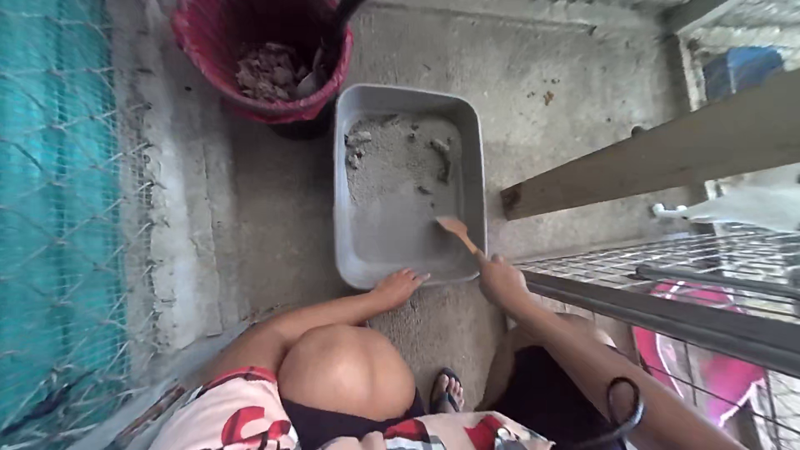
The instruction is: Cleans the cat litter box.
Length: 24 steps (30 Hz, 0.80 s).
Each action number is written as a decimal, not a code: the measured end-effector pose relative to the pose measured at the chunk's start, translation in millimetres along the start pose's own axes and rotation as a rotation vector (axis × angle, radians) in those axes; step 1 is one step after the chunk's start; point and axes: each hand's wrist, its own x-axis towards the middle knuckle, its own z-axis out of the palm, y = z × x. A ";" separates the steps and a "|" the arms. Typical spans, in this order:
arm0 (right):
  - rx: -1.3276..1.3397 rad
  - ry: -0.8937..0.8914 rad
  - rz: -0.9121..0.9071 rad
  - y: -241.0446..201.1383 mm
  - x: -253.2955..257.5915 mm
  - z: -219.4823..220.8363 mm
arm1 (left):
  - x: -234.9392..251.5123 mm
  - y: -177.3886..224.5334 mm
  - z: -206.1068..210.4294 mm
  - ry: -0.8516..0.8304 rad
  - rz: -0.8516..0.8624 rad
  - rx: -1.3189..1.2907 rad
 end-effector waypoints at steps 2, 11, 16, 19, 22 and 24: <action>-0.016 0.002 0.025 -0.7 10.4 6.2 | 3.4 -0.3 2.3 0.018 0.021 -0.019; 0.261 0.388 -0.029 -91.6 161.7 -79.4 | 7.6 -7.1 0.9 0.007 0.037 -0.005; 0.212 0.364 -0.166 -44.4 84.0 -91.8 | -11.2 -11.4 -8.7 0.315 0.217 -0.182; 0.059 0.171 -0.111 -15.2 12.1 -52.9 | -27.6 -37.0 -37.8 0.898 0.129 -0.156; -0.009 0.041 -0.091 -16.5 8.2 -3.7 | -41.6 -86.2 -72.3 1.155 -0.220 -0.188; 0.027 0.086 -0.109 -35.8 41.7 -6.8 | -45.5 -107.1 -86.4 1.082 -0.465 -0.368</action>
